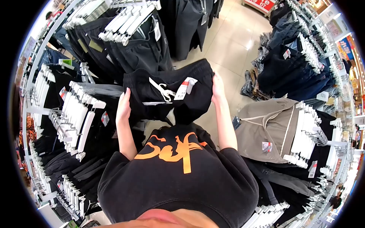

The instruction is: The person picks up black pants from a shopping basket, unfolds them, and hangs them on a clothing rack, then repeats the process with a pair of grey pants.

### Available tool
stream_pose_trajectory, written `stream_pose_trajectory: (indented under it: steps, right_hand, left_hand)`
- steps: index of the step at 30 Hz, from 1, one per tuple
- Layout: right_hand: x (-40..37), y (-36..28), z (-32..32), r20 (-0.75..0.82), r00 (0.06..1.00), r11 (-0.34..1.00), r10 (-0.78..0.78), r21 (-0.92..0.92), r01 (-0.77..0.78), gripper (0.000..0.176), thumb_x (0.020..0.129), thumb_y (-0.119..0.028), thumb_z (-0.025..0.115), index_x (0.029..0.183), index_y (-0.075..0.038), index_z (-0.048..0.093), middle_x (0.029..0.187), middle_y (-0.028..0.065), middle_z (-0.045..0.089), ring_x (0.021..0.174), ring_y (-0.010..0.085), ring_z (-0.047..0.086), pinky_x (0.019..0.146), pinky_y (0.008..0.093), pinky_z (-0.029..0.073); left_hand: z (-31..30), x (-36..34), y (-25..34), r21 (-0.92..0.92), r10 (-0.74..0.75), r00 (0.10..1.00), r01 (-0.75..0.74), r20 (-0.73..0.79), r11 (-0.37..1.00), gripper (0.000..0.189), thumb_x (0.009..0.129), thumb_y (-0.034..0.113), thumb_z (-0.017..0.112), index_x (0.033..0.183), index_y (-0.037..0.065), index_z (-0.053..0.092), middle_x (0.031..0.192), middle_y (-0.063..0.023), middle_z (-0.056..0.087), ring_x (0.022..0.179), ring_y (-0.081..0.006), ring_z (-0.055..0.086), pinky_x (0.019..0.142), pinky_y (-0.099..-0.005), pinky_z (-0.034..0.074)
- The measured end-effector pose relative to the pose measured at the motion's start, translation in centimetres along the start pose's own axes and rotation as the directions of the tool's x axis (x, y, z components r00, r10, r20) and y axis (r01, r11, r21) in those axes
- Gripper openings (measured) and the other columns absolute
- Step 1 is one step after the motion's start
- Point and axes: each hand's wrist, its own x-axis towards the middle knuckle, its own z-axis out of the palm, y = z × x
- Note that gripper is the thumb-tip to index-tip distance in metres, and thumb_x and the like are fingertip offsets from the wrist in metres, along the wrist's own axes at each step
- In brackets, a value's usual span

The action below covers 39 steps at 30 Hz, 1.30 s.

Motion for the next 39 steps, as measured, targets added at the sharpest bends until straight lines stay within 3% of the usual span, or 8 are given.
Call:
stream_pose_trajectory:
  steps: [4,12,18,22,32,36,38,39]
  right_hand:
    - [3.6,-3.9,-0.9,0.125,0.988,0.992,-0.092,-0.077,0.102,0.019,0.079,-0.007,0.03,0.089,-0.003,0.045,0.086,0.0071,0.052,0.078,0.013,0.051,0.072,0.0228,0.041]
    - [6.9,-8.0,-2.9,-0.05,0.988,0.985,-0.149,-0.092,0.144,0.021,0.077,-0.007,0.031,0.091,-0.002,0.046,0.087,0.0071,0.053,0.08,0.0165,0.051,0.074,0.0278,0.041]
    - [8.0,-10.4,-4.4,-0.111,0.973,0.979,-0.201,-0.066,0.195,0.017,0.078,-0.003,0.033,0.086,-0.003,0.048,0.079,0.0048,0.052,0.072,0.0127,0.051,0.067,0.0232,0.042]
    - [8.0,-11.6,-4.3,-0.031,0.953,0.936,-0.3,-0.201,0.288,0.015,0.078,-0.002,0.036,0.086,-0.003,0.049,0.078,0.0033,0.052,0.071,0.0096,0.05,0.066,0.0203,0.041]
    - [8.7,-12.2,-4.9,-0.004,0.921,0.85,-0.39,-0.385,0.358,0.018,0.079,-0.002,0.036,0.09,-0.002,0.051,0.084,0.0031,0.052,0.077,0.008,0.048,0.07,0.0184,0.037]
    - [5.9,-10.5,-5.2,-0.062,0.937,0.839,-0.343,-0.469,0.277,0.023,0.071,0.001,0.033,0.087,-0.002,0.05,0.082,0.0019,0.05,0.079,0.0092,0.045,0.073,0.0203,0.035]
    - [3.2,-8.7,-5.1,-0.071,0.96,0.824,-0.272,-0.533,0.194,0.024,0.068,-0.003,0.033,0.085,-0.004,0.049,0.081,0.0,0.046,0.078,0.0085,0.042,0.07,0.0202,0.034]
    - [2.1,-6.8,-6.0,-0.108,0.962,0.836,-0.249,-0.525,0.158,0.019,0.071,-0.009,0.035,0.083,-0.006,0.049,0.078,-0.0009,0.046,0.074,0.0078,0.042,0.067,0.0194,0.035]
  left_hand:
    - [2.6,3.1,0.1,-0.159,0.003,1.0,0.002,0.031,0.987,0.04,0.083,0.031,0.038,0.103,-0.003,0.043,0.103,-0.0096,0.049,0.096,-0.0161,0.046,0.082,-0.0262,0.034]
    - [4.8,8.1,-0.9,-0.391,-0.042,0.981,0.116,0.191,0.913,0.037,0.085,0.025,0.03,0.108,-0.003,0.038,0.11,-0.0099,0.044,0.102,-0.0202,0.041,0.087,-0.0308,0.032]
    - [4.9,12.3,-0.3,0.112,0.153,0.973,-0.174,0.175,0.978,0.03,0.085,0.02,0.033,0.096,-0.003,0.049,0.095,-0.0056,0.053,0.086,-0.0109,0.047,0.078,-0.0219,0.033]
    - [6.0,13.2,0.4,0.194,0.251,0.951,-0.284,0.18,0.939,0.026,0.085,0.02,0.035,0.091,0.001,0.052,0.084,-0.0016,0.056,0.074,-0.0069,0.05,0.067,-0.0189,0.037]
    - [7.3,12.5,1.9,0.148,0.292,0.932,-0.327,0.214,0.933,0.024,0.083,0.018,0.04,0.089,-0.001,0.052,0.084,0.0,0.054,0.075,-0.005,0.045,0.07,-0.0178,0.033]
    - [9.0,10.0,-0.1,0.251,0.339,0.938,-0.347,0.074,0.904,0.024,0.083,0.017,0.039,0.09,-0.003,0.05,0.086,-0.0013,0.052,0.08,-0.0078,0.045,0.073,-0.0188,0.033]
    - [10.1,8.5,-3.3,0.114,0.268,0.963,-0.263,-0.028,0.958,0.026,0.082,0.019,0.04,0.09,-0.004,0.049,0.087,-0.0027,0.052,0.081,-0.0092,0.045,0.074,-0.0206,0.034]
    - [10.5,7.7,-4.7,0.107,0.169,0.983,-0.176,0.076,0.978,0.026,0.081,0.02,0.042,0.09,-0.003,0.05,0.087,-0.0028,0.052,0.081,-0.0093,0.045,0.074,-0.021,0.034]
